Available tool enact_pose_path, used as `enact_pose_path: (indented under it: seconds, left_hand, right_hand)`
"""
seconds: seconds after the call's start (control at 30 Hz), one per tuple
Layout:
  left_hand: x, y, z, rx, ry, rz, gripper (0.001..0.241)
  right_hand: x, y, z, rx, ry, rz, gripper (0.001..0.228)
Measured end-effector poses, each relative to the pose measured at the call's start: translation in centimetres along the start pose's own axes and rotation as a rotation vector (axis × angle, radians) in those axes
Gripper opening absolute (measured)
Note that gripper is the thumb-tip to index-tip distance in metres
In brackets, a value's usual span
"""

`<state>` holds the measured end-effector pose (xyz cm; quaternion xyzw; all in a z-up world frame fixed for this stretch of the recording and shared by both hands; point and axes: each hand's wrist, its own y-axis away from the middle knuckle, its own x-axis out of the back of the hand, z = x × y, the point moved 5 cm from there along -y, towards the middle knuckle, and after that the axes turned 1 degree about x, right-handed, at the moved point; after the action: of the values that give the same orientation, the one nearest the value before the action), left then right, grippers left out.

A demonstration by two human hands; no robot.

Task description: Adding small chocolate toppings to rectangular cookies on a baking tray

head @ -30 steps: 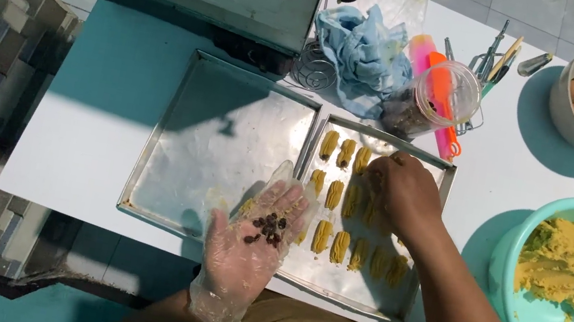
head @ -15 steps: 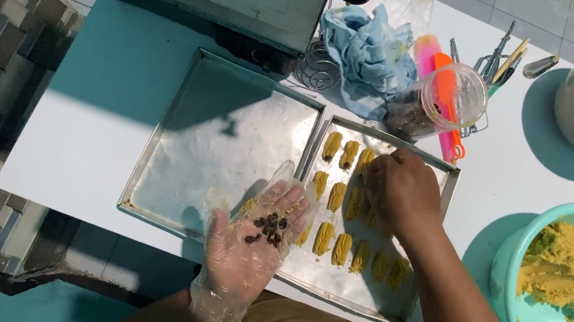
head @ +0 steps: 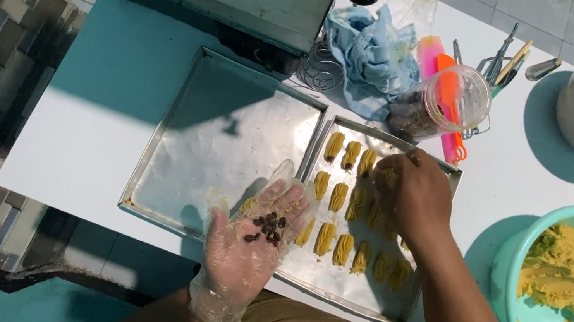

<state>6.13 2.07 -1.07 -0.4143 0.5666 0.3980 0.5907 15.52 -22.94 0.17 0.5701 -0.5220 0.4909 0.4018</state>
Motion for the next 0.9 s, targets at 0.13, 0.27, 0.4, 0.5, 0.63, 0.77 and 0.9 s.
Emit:
enact_pose_path:
  seconds: [0.13, 0.27, 0.4, 0.5, 0.63, 0.77, 0.9]
  left_hand:
    - [0.1, 0.0, -0.2, 0.005, -0.032, -0.02, 0.084]
    - [0.0, 0.1, -0.1, -0.008, -0.024, -0.017, 0.083]
    - [0.0, 0.2, 0.0, -0.006, -0.002, -0.004, 0.083]
    - [0.1, 0.3, 0.0, -0.004, -0.01, 0.005, 0.083]
    - [0.1, 0.2, 0.1, -0.004, -0.017, -0.012, 0.083]
    - [0.1, 0.0, 0.0, -0.024, -0.012, -0.028, 0.081]
    - [0.3, -0.4, -0.9, 0.008, 0.069, -0.016, 0.087]
  right_hand:
    - [-0.3, -0.1, -0.3, -0.054, 0.026, -0.057, 0.024]
    - [-1.6, -0.3, 0.3, -0.079, 0.127, -0.113, 0.035]
    - [-1.4, -0.4, -0.1, -0.076, 0.054, -0.102, 0.024]
    - [-1.4, -0.4, -0.1, -0.072, 0.069, -0.107, 0.029]
    - [-1.3, -0.2, 0.0, -0.06, 0.073, -0.095, 0.04]
    - [2.0, 1.0, -1.8, -0.26, -0.069, -0.142, 0.021]
    - [4.4, 5.1, -3.6, -0.166, -0.252, 0.041, 0.019]
